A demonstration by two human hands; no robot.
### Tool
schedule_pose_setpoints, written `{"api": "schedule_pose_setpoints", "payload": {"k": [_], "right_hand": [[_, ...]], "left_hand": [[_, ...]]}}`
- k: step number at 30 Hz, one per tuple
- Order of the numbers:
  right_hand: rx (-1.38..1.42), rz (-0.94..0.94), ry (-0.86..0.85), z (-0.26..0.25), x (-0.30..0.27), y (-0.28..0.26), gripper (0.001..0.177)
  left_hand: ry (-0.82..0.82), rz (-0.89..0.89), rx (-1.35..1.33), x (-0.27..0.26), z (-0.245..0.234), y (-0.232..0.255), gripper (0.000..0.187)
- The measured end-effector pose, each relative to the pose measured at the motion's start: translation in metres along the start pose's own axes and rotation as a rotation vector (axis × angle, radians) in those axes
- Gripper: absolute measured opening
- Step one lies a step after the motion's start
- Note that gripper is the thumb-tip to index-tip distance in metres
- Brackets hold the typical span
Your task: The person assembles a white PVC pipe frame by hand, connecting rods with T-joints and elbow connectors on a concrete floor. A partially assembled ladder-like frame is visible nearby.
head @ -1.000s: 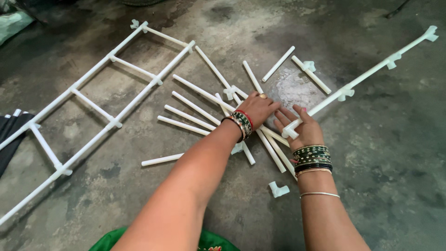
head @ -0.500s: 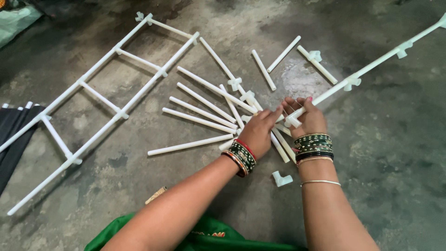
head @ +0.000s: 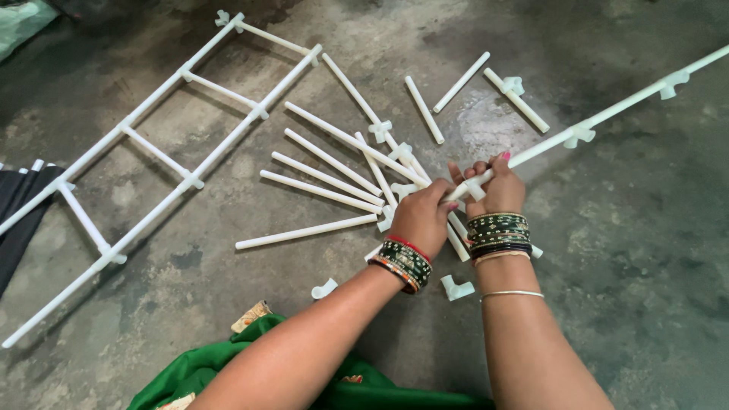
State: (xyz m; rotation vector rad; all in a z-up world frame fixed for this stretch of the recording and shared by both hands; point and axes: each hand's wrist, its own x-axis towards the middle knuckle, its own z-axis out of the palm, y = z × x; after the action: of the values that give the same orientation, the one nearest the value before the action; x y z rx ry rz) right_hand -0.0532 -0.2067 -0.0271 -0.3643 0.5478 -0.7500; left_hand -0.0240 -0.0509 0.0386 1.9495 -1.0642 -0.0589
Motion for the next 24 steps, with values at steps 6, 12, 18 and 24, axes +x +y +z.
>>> {"api": "schedule_pose_setpoints", "payload": {"k": [6,12,18,24], "right_hand": [[-0.012,-0.063,0.051,-0.004,0.007,0.005,0.02],[-0.073,-0.082,0.136,-0.003,0.004,0.007,0.026],[-0.012,0.048,-0.008,0.007,-0.006,-0.004,0.036],[-0.077,-0.031,0.077,0.015,-0.011,-0.008,0.025]], "left_hand": [[-0.157,0.014,0.178,0.015,-0.022,0.023,0.025],[-0.223,-0.099,0.23,0.025,0.0,0.014,0.022],[-0.495,-0.541,-0.407,0.073,-0.002,-0.03,0.019],[-0.515,-0.468,-0.23,0.059,-0.002,-0.019,0.023]]}}
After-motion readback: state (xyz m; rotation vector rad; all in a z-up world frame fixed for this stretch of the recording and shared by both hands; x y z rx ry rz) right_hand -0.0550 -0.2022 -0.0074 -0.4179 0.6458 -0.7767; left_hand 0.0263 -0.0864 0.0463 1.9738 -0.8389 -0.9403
